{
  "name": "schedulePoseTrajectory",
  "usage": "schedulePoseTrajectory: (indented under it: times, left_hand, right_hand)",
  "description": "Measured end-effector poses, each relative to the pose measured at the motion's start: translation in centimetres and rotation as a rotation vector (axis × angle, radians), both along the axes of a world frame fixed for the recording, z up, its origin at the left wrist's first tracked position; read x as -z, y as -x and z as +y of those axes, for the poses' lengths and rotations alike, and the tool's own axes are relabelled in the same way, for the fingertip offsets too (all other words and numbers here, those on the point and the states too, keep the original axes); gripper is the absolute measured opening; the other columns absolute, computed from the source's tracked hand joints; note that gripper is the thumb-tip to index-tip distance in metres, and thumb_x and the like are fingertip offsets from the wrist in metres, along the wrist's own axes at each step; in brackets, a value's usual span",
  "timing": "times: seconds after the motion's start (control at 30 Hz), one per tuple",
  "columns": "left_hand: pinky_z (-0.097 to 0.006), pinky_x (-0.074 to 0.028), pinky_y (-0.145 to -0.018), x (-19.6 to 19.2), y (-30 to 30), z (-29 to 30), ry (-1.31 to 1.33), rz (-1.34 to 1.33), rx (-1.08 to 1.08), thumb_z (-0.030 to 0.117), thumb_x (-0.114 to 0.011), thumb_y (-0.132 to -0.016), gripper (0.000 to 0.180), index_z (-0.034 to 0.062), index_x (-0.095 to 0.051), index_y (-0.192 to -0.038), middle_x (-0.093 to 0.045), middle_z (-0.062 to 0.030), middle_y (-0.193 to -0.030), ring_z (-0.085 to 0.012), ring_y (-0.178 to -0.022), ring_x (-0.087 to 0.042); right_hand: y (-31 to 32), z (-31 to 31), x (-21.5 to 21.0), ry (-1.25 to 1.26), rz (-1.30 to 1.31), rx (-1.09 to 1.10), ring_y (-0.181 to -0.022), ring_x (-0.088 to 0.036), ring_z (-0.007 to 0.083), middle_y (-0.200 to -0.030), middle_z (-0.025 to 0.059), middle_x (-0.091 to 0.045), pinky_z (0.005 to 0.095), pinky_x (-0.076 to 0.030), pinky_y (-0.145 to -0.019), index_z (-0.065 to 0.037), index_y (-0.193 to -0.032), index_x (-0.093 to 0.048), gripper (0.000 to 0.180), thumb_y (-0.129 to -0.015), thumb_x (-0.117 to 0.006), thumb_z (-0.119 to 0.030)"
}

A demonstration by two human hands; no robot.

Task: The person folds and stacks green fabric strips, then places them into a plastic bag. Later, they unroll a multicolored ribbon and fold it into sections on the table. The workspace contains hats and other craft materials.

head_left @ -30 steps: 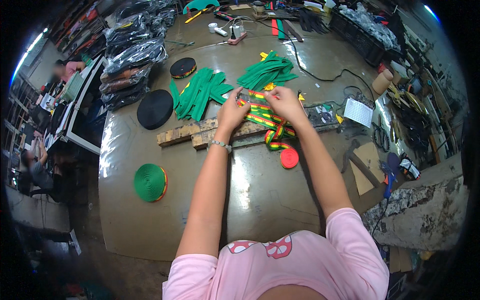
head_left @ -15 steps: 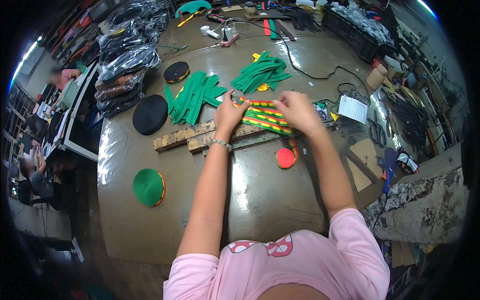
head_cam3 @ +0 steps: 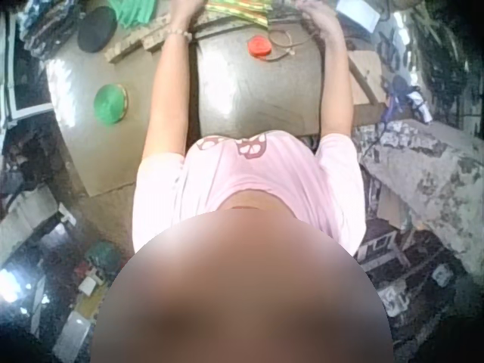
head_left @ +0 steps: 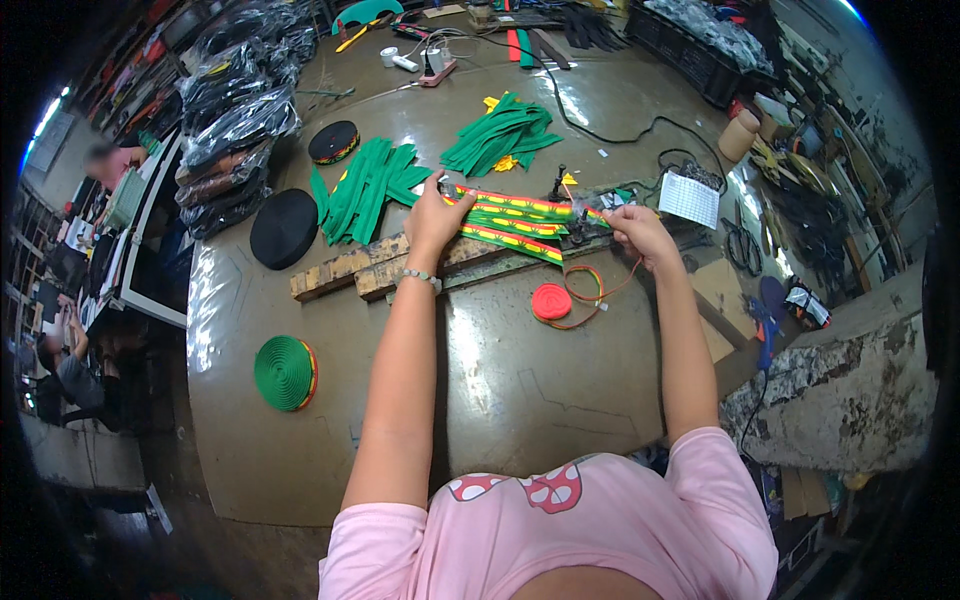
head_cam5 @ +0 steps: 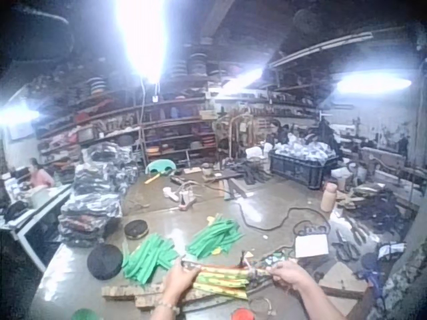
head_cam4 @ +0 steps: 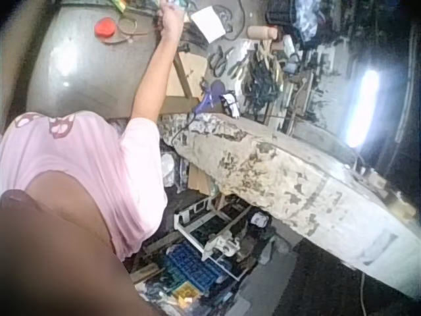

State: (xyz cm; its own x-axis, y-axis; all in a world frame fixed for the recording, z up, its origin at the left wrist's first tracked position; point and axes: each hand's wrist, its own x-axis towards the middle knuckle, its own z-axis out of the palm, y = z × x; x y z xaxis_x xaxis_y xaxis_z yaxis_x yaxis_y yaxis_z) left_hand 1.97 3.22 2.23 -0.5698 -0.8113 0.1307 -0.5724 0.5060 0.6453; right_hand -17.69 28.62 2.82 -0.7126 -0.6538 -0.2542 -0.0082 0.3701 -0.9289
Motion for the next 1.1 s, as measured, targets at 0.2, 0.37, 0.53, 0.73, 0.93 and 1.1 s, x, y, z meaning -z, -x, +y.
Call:
schedulePoseTrajectory:
  times: [0.2, 0.37, 0.53, 0.73, 0.93, 1.1]
  left_hand:
    - [-0.036, -0.044, -0.086, 0.1, 0.1, -0.3, -0.059, 0.008, 0.015, 0.054, -0.067, -0.07, 0.079, 0.0115, -0.043, -0.132, -0.061, -0.0148, -0.112, -0.0272, -0.103, -0.06]
    - [-0.032, -0.045, -0.083, 0.8, -0.7, -1.2, -0.153, 0.084, 0.148, 0.037, -0.069, -0.075, 0.069, 0.0113, -0.041, -0.133, -0.063, -0.0132, -0.104, -0.0214, -0.094, -0.061]
    - [-0.037, -0.045, -0.076, 1.3, -1.5, -1.3, -0.045, 0.167, 0.22, 0.032, -0.066, -0.076, 0.065, 0.0196, -0.04, -0.134, -0.063, -0.0125, -0.093, -0.0265, -0.085, -0.061]
    - [-0.034, -0.045, -0.075, 0.7, -1.7, -0.7, -0.079, 0.119, 0.181, 0.031, -0.063, -0.074, 0.068, 0.0186, -0.039, -0.136, -0.061, -0.0114, -0.085, -0.0237, -0.081, -0.06]
    - [-0.04, -0.047, -0.078, -0.1, -1.5, -0.3, -0.052, 0.059, 0.126, 0.039, -0.058, -0.077, 0.063, 0.0162, -0.04, -0.133, -0.066, -0.0145, -0.089, -0.0328, -0.089, -0.062]
    - [-0.043, -0.047, -0.08, -0.4, -0.7, 0.3, -0.001, 0.039, 0.037, 0.055, -0.057, -0.078, 0.067, 0.0142, -0.045, -0.13, -0.065, -0.017, -0.093, -0.0349, -0.092, -0.062]
  right_hand:
    - [-1.9, 0.7, -3.8, 0.103, 0.288, 0.076, -0.055, -0.046, 0.007, -0.062, 0.0, -0.054, 0.0231, -0.036, -0.052, -0.002, -0.081, -0.06, 0.025, -0.088, -0.059, -0.025]
    - [-9.6, 1.9, -12.2, 0.569, 0.634, -0.09, -0.075, -0.052, 0.0101, -0.092, 0.0053, -0.059, 0.0243, -0.043, -0.069, 0.001, -0.092, -0.06, 0.023, -0.092, -0.054, -0.021]
    - [-14.0, 5.9, -18.4, 1.286, 0.026, -0.26, -0.076, -0.047, 0.0115, -0.079, 0.005, -0.05, 0.0253, -0.045, -0.054, 0.001, -0.114, -0.051, 0.027, -0.095, -0.046, -0.016]
    - [-12.2, -0.9, -15.8, 0.683, 0.06, -0.214, -0.046, -0.037, 0.0014, -0.06, -0.0049, -0.047, 0.0171, -0.029, -0.043, -0.003, -0.095, -0.06, 0.031, -0.087, -0.061, -0.032]
    - [-6.9, -16.0, -1.8, 0.052, 0.601, -0.188, -0.05, -0.054, 0.0131, -0.054, 0.0053, -0.058, 0.031, -0.044, -0.05, -0.001, -0.065, -0.06, 0.031, -0.078, -0.067, -0.029]
    - [-4.7, -17.5, 2.4, 0.026, 0.645, -0.254, -0.051, -0.058, 0.0158, -0.055, 0.0077, -0.06, 0.0324, -0.046, -0.052, -0.001, -0.065, -0.061, 0.032, -0.076, -0.068, -0.03]
